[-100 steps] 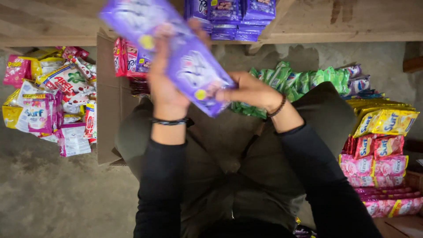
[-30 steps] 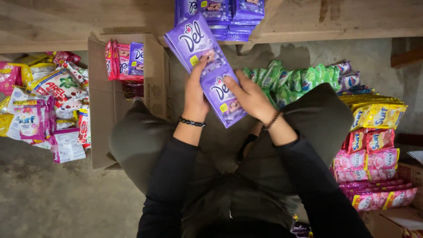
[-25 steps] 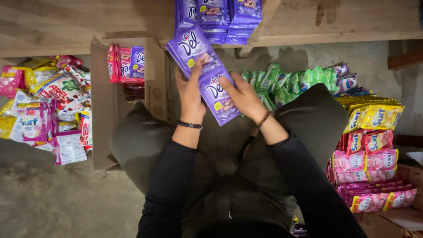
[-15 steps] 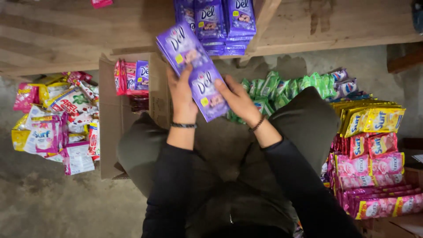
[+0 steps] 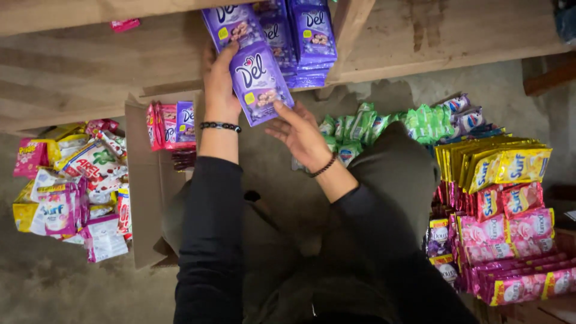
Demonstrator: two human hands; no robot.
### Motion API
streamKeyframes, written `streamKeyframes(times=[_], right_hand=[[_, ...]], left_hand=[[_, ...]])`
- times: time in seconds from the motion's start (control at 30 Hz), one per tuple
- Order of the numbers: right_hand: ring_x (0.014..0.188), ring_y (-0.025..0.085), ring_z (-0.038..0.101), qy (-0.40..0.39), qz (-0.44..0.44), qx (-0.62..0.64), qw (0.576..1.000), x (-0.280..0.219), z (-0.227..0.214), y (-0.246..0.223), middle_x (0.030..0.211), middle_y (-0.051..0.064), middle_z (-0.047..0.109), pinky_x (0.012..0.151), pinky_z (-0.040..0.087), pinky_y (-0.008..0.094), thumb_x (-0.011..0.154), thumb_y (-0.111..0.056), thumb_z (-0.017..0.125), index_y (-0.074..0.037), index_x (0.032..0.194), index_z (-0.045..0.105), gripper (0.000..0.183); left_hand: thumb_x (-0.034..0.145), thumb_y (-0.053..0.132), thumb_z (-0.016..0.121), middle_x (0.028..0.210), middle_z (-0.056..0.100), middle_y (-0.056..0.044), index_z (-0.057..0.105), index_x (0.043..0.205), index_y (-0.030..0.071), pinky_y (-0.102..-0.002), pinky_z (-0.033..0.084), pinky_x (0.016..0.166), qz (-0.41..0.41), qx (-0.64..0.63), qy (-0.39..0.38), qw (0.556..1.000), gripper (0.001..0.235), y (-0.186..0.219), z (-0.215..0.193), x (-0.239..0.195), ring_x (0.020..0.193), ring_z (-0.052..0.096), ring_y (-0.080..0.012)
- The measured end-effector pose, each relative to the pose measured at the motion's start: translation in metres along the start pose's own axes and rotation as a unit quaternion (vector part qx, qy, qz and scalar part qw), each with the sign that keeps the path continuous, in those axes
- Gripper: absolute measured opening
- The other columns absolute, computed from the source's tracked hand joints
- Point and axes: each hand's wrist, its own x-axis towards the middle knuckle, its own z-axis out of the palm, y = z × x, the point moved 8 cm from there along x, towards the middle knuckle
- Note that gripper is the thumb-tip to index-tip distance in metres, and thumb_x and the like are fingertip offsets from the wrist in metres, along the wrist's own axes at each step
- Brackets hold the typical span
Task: Organize and stack detergent sachets into boxes and onto storage shelves.
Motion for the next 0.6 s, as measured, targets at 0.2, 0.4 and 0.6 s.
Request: streamKeyframes(times=[0.2,0.4,0.6], right_hand=[[0.097,0.018,0.07,0.033,-0.035,-0.056,0.997,0.033,0.005,-0.001,0.113,0.004,0.07,0.079,0.057,0.033,0.098,-0.027,0.071,-0.011,0.127,0.056,0.037],[0.097,0.018,0.072,0.003,-0.065,-0.126,0.99,0.062,0.034,0.018,0.112,0.004,0.069,0.08,0.059,0.033,0.098,-0.026,0.068,-0.011,0.135,0.051,0.044],[0.097,0.014,0.067,0.024,-0.143,-0.141,0.979,0.081,0.014,0.019,0.111,0.002,0.069,0.082,0.057,0.034,0.104,-0.024,0.07,-0.009,0.126,0.062,0.029]], left_hand=[[0.092,0.0,0.073,0.109,0.071,-0.015,0.06,0.122,0.0,-0.041,0.064,0.079,-0.012,-0.004,-0.045,0.999,0.033,-0.006,-0.007,0.05,0.091,0.073,-0.026],[0.09,0.008,0.068,0.107,0.074,-0.015,0.065,0.117,0.001,-0.043,0.063,0.088,-0.114,-0.069,-0.071,0.989,0.028,0.021,-0.031,0.066,0.093,0.074,-0.0283],[0.085,0.014,0.071,0.099,0.073,-0.011,0.067,0.113,0.005,-0.043,0.062,0.084,0.034,-0.085,-0.001,0.996,0.029,0.013,-0.068,0.078,0.088,0.073,-0.0274]])
